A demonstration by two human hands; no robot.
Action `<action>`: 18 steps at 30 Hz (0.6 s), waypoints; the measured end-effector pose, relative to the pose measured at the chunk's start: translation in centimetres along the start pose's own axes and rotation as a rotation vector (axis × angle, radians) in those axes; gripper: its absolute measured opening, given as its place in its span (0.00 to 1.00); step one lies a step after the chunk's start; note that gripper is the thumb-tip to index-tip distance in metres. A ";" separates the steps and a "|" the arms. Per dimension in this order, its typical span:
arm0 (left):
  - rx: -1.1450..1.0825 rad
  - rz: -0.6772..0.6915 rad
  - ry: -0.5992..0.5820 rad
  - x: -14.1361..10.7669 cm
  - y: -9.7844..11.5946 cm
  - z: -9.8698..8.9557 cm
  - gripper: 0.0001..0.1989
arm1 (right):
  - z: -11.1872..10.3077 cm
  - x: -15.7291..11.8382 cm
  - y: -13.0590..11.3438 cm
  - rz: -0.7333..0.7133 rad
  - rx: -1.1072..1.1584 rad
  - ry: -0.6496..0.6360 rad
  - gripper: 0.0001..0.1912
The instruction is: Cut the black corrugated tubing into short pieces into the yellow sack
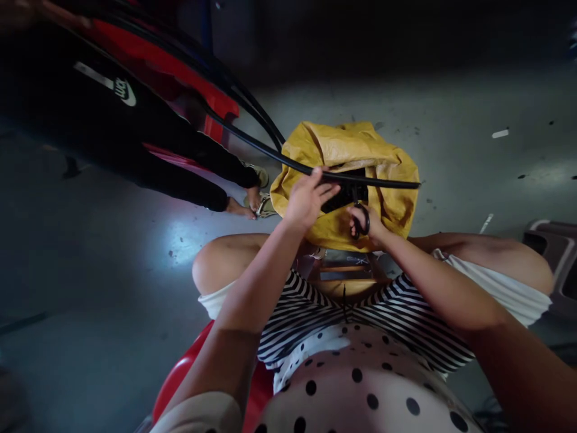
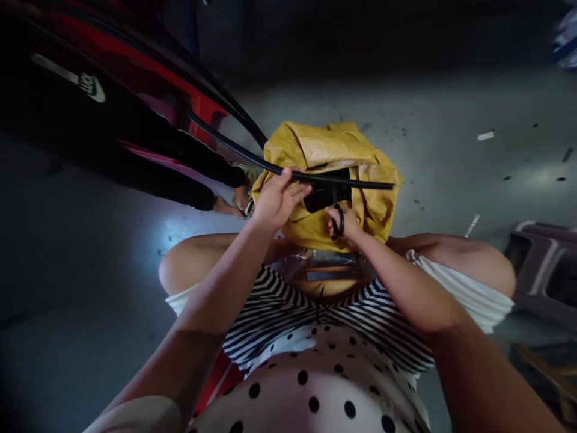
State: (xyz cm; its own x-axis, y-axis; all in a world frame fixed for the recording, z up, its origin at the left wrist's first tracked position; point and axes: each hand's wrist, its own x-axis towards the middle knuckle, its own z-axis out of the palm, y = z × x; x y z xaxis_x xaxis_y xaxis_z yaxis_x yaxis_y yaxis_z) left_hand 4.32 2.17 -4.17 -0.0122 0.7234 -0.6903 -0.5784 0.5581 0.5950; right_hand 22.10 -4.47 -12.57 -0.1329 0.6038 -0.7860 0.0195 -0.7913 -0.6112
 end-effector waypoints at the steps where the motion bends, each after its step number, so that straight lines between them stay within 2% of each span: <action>1: -0.023 0.030 0.100 1.1 0.0 -0.7 0.15 | -0.3 0.2 -0.4 -0.014 0.096 0.052 0.20; 4: -0.055 0.063 0.328 3.5 0.1 -2.7 0.11 | -1.8 0.9 -1.8 -0.103 0.295 0.216 0.24; 8: -0.049 0.030 0.444 4.0 -1.2 -3.7 0.09 | -4.1 2.0 -3.8 -0.247 0.356 0.364 0.29; 12: -0.092 0.008 0.480 3.3 -2.3 -3.6 0.09 | -4.0 2.2 -4.5 -0.412 0.255 0.398 0.26; 15: -0.094 0.020 0.480 3.5 -2.4 -4.2 0.11 | -3.1 1.8 -4.3 -0.431 0.181 0.393 0.23; 17: 0.000 0.006 0.435 4.0 -2.7 -5.2 0.16 | -2.9 1.7 -4.3 -0.416 0.153 0.403 0.21; 18: 0.083 0.006 0.360 4.2 -2.9 -5.7 0.19 | -2.9 1.7 -4.4 -0.411 0.141 0.408 0.21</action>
State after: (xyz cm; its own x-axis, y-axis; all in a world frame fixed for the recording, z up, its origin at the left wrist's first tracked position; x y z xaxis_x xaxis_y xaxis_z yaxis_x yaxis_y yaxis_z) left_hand 1.29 1.32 -11.11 -0.3098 0.5454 -0.7788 -0.5098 0.5961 0.6203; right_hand 24.65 0.29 -11.51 0.2901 0.8295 -0.4773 -0.0886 -0.4733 -0.8764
